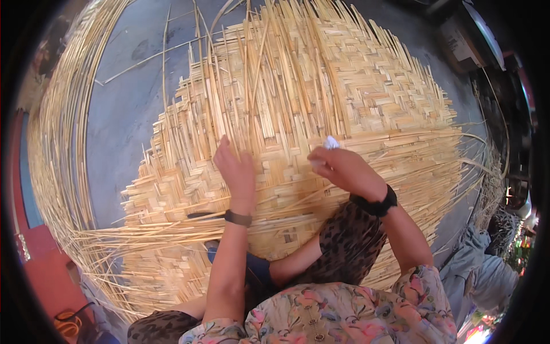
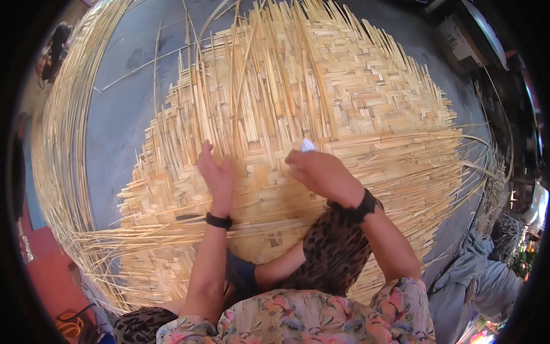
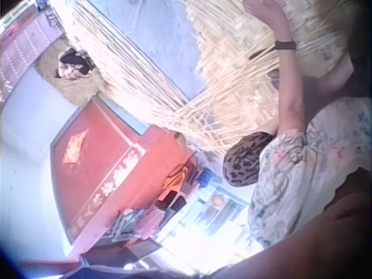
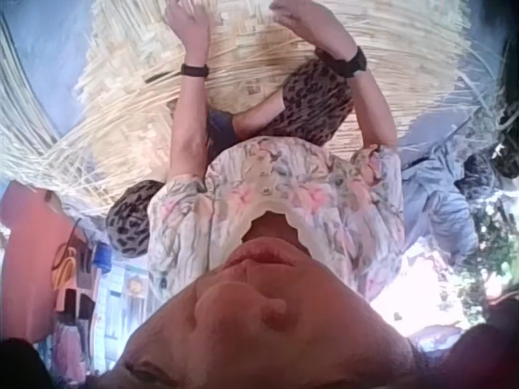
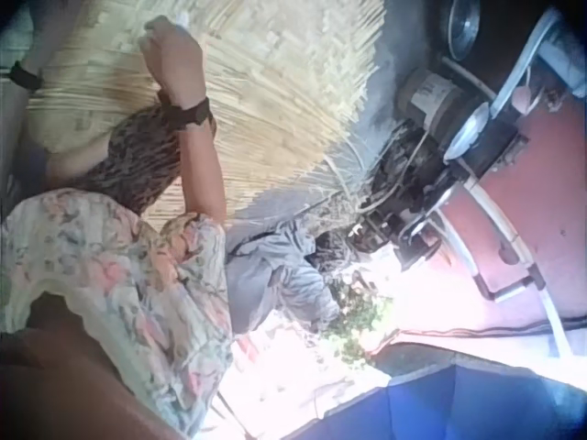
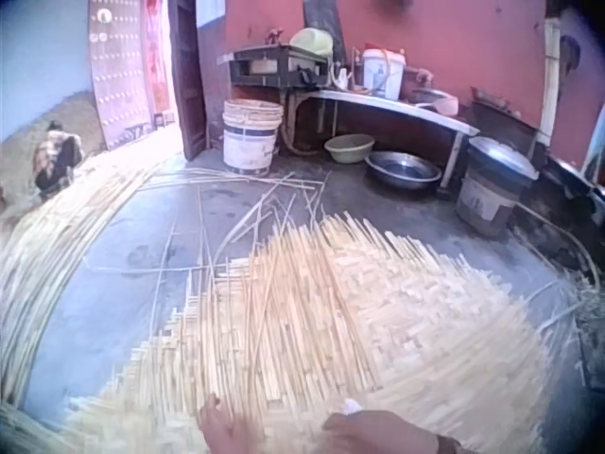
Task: Weaving a large circular mat using bamboo strips on the floor of a workshop.
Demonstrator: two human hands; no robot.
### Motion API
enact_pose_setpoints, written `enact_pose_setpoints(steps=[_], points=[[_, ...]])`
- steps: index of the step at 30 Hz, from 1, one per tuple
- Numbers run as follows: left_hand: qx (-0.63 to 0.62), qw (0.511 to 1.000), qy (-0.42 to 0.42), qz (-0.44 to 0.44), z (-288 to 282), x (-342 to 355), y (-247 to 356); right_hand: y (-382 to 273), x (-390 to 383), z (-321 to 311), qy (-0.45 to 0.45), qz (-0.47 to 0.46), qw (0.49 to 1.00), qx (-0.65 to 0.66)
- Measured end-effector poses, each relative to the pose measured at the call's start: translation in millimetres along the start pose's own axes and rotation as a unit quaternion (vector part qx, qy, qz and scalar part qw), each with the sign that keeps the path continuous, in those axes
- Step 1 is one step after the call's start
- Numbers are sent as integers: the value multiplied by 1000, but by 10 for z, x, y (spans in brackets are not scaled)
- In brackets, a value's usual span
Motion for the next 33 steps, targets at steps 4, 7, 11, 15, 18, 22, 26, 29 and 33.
enact_pose_setpoints(steps=[4,7,11,15,18,22,26,29,33], points=[[-89,989,-118,-29,-36,-145,-313,-396,-724,145,-97,-28,991,-84],[96,976,-47,189,-162,-222,-411,-392,-779,547,-108,-72,983,-126],[-141,980,-122,-68,-496,-176,-217,-403,-397,967,-11,-85,984,-159],[-465,869,-165,-30,-717,-903,861,115,11,1576,147,-143,952,-229],[-607,711,-336,-114,-733,-1523,892,101,45,1721,45,-166,975,-144],[-592,646,-459,-145,-644,-1855,540,-1050,-395,980,188,-197,962,-8],[-716,649,-151,-209,-1050,-1534,196,-1570,-749,617,179,-241,951,-72],[-769,571,45,-284,-1196,-1377,-64,-1292,-650,717,25,-82,996,-15],[-738,576,33,-349,-836,-1766,78,-1347,-357,1235,3,-140,968,-207]])
Point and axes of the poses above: each hand's wrist, its own x-axis towards the middle knuckle, its own z-axis out of the palm, y = z × x, the point moved 6 cm from there along x, towards the middle knuckle, and after that the axes turned 1 degree about z, right-handed, at the moved point
